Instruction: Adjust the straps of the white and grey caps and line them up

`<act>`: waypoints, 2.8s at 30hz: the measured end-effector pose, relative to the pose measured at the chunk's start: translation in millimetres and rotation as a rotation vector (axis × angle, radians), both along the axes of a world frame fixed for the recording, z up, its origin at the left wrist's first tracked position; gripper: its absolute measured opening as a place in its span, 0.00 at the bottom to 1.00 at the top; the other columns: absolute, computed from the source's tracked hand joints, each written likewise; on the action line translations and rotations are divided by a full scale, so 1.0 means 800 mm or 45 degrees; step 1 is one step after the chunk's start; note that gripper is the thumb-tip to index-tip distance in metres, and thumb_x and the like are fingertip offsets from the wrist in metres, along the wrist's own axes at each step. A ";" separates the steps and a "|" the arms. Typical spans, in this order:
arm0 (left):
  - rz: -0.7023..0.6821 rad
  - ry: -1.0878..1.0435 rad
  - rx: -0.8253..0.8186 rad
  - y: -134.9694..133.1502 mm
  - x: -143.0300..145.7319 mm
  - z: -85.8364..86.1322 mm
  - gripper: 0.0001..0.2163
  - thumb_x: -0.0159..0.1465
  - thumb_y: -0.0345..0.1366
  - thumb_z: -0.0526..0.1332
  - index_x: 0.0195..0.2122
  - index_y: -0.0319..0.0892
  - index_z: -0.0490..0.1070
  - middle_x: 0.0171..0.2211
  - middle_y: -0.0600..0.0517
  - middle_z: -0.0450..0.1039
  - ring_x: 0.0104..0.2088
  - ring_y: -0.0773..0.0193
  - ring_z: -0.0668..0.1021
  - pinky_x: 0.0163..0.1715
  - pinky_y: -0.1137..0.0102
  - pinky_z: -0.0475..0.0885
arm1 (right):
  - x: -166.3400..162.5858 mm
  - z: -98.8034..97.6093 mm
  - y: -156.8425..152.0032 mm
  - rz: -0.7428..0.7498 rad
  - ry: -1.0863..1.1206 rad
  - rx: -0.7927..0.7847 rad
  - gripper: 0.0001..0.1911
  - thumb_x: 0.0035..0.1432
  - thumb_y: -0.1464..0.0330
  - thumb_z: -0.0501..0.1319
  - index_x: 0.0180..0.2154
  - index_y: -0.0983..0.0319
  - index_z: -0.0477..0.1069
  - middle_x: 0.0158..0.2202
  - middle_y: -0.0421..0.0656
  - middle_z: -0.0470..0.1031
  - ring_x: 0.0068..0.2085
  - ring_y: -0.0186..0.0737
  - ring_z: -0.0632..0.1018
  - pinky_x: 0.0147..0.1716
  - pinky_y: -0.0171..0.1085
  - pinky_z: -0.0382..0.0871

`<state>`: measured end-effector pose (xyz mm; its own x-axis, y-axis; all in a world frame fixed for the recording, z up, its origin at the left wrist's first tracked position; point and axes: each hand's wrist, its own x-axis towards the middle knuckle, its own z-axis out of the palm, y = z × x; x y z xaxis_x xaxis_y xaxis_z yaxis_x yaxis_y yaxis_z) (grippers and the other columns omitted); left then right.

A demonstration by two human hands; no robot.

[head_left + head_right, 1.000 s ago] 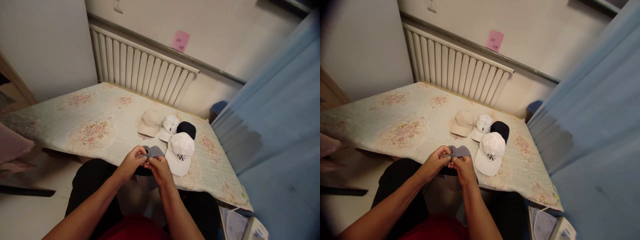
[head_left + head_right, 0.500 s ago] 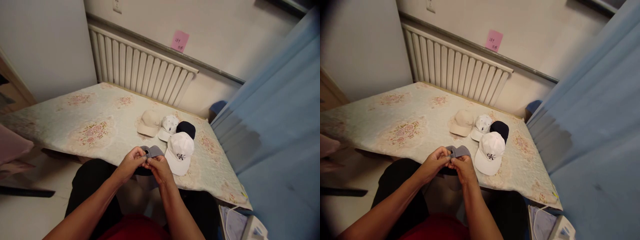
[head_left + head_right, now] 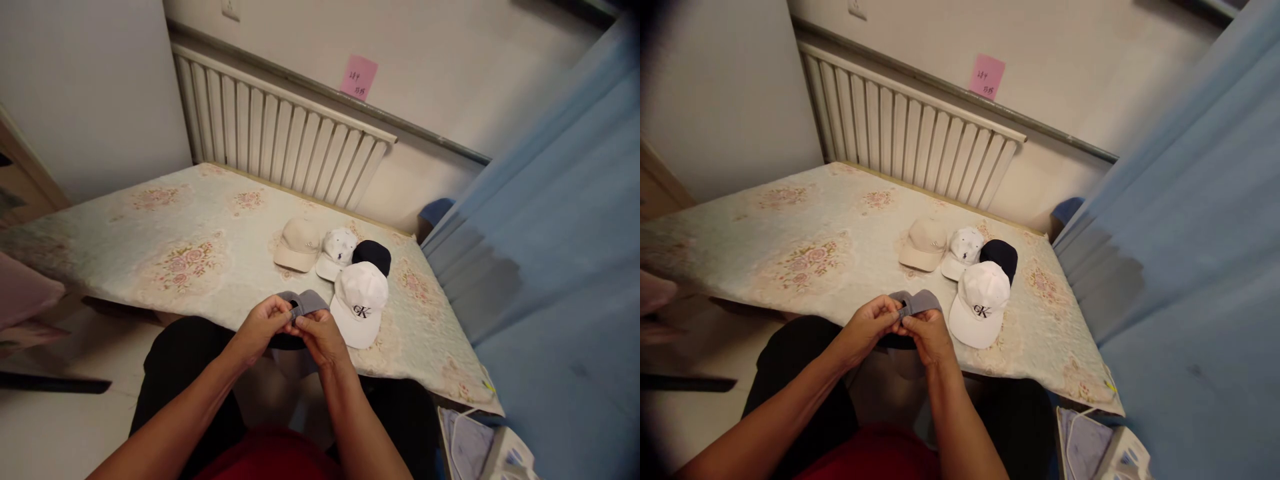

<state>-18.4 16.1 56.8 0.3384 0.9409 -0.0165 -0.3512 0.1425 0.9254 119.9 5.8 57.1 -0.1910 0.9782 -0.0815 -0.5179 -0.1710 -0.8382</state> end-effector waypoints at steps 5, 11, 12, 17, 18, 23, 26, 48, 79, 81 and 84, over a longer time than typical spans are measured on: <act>-0.025 -0.040 -0.058 -0.002 0.001 0.003 0.07 0.55 0.34 0.63 0.27 0.41 0.64 0.24 0.57 0.71 0.24 0.70 0.74 0.29 0.73 0.67 | -0.001 0.004 -0.001 0.026 -0.008 0.006 0.12 0.39 0.69 0.72 0.29 0.65 0.75 0.22 0.40 0.76 0.22 0.31 0.73 0.24 0.30 0.70; -0.039 -0.090 -0.055 -0.003 0.000 0.007 0.07 0.54 0.33 0.63 0.27 0.41 0.64 0.26 0.55 0.72 0.24 0.70 0.73 0.30 0.72 0.67 | 0.000 0.008 -0.005 0.010 0.069 -0.023 0.09 0.42 0.69 0.70 0.26 0.65 0.74 0.22 0.41 0.75 0.24 0.33 0.74 0.26 0.32 0.71; -0.045 -0.098 -0.052 -0.003 0.000 0.007 0.07 0.54 0.32 0.63 0.27 0.41 0.64 0.26 0.55 0.72 0.25 0.70 0.73 0.30 0.72 0.68 | 0.000 0.008 -0.005 0.011 0.083 -0.023 0.08 0.43 0.68 0.70 0.25 0.65 0.73 0.22 0.41 0.75 0.24 0.33 0.74 0.27 0.32 0.71; -0.044 -0.112 -0.039 -0.004 0.000 0.007 0.06 0.55 0.31 0.62 0.28 0.41 0.63 0.26 0.56 0.71 0.25 0.71 0.72 0.29 0.73 0.66 | -0.003 0.005 -0.004 0.018 0.110 -0.035 0.10 0.46 0.66 0.68 0.23 0.67 0.73 0.23 0.43 0.75 0.25 0.35 0.75 0.29 0.36 0.73; -0.034 -0.109 -0.043 -0.004 0.000 0.007 0.06 0.55 0.31 0.62 0.28 0.41 0.63 0.26 0.56 0.71 0.24 0.72 0.71 0.28 0.74 0.65 | -0.004 0.004 -0.004 0.011 0.107 -0.051 0.10 0.46 0.66 0.68 0.24 0.67 0.73 0.23 0.43 0.75 0.24 0.35 0.75 0.29 0.36 0.73; -0.015 -0.085 -0.046 -0.003 0.002 0.005 0.05 0.55 0.30 0.61 0.28 0.41 0.63 0.26 0.57 0.70 0.24 0.73 0.70 0.27 0.76 0.63 | -0.006 0.002 -0.005 -0.035 0.107 -0.088 0.09 0.44 0.69 0.69 0.29 0.67 0.74 0.24 0.41 0.75 0.23 0.32 0.73 0.28 0.33 0.71; -0.012 -0.077 -0.034 -0.003 0.002 0.002 0.05 0.56 0.30 0.61 0.29 0.41 0.63 0.26 0.57 0.70 0.24 0.73 0.70 0.27 0.75 0.64 | -0.005 0.001 -0.005 -0.029 0.109 -0.085 0.09 0.43 0.70 0.70 0.28 0.67 0.74 0.23 0.41 0.74 0.24 0.31 0.73 0.27 0.31 0.70; 0.018 -0.065 -0.063 -0.007 0.006 -0.007 0.09 0.55 0.34 0.64 0.29 0.42 0.63 0.25 0.58 0.69 0.23 0.72 0.72 0.27 0.74 0.67 | -0.004 -0.006 -0.011 -0.052 0.098 -0.102 0.15 0.39 0.68 0.73 0.31 0.67 0.75 0.25 0.41 0.75 0.24 0.31 0.74 0.26 0.31 0.71; -0.055 -0.057 -0.109 -0.010 0.003 0.001 0.09 0.55 0.33 0.65 0.29 0.41 0.62 0.24 0.58 0.72 0.25 0.70 0.77 0.31 0.73 0.69 | 0.003 -0.002 -0.012 0.034 -0.013 -0.019 0.10 0.41 0.68 0.70 0.28 0.66 0.76 0.23 0.41 0.76 0.24 0.32 0.73 0.27 0.31 0.68; -0.075 -0.061 -0.098 -0.009 0.001 -0.001 0.09 0.55 0.34 0.64 0.30 0.41 0.62 0.24 0.58 0.71 0.25 0.69 0.76 0.29 0.73 0.68 | 0.004 -0.002 -0.013 0.033 -0.100 -0.034 0.11 0.41 0.66 0.70 0.28 0.66 0.75 0.23 0.41 0.75 0.23 0.32 0.73 0.26 0.31 0.67; -0.114 -0.074 -0.062 -0.006 -0.004 -0.007 0.09 0.56 0.33 0.63 0.35 0.42 0.63 0.25 0.58 0.71 0.24 0.70 0.76 0.27 0.74 0.66 | 0.008 -0.003 -0.017 0.005 -0.338 -0.050 0.09 0.42 0.66 0.68 0.25 0.66 0.75 0.21 0.40 0.75 0.22 0.30 0.70 0.21 0.29 0.61</act>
<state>-21.3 11.0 51.4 0.4224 0.9055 -0.0393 -0.3880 0.2199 0.8950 126.6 -7.8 54.8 -0.1617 0.9726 -0.1671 -0.2800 -0.2076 -0.9373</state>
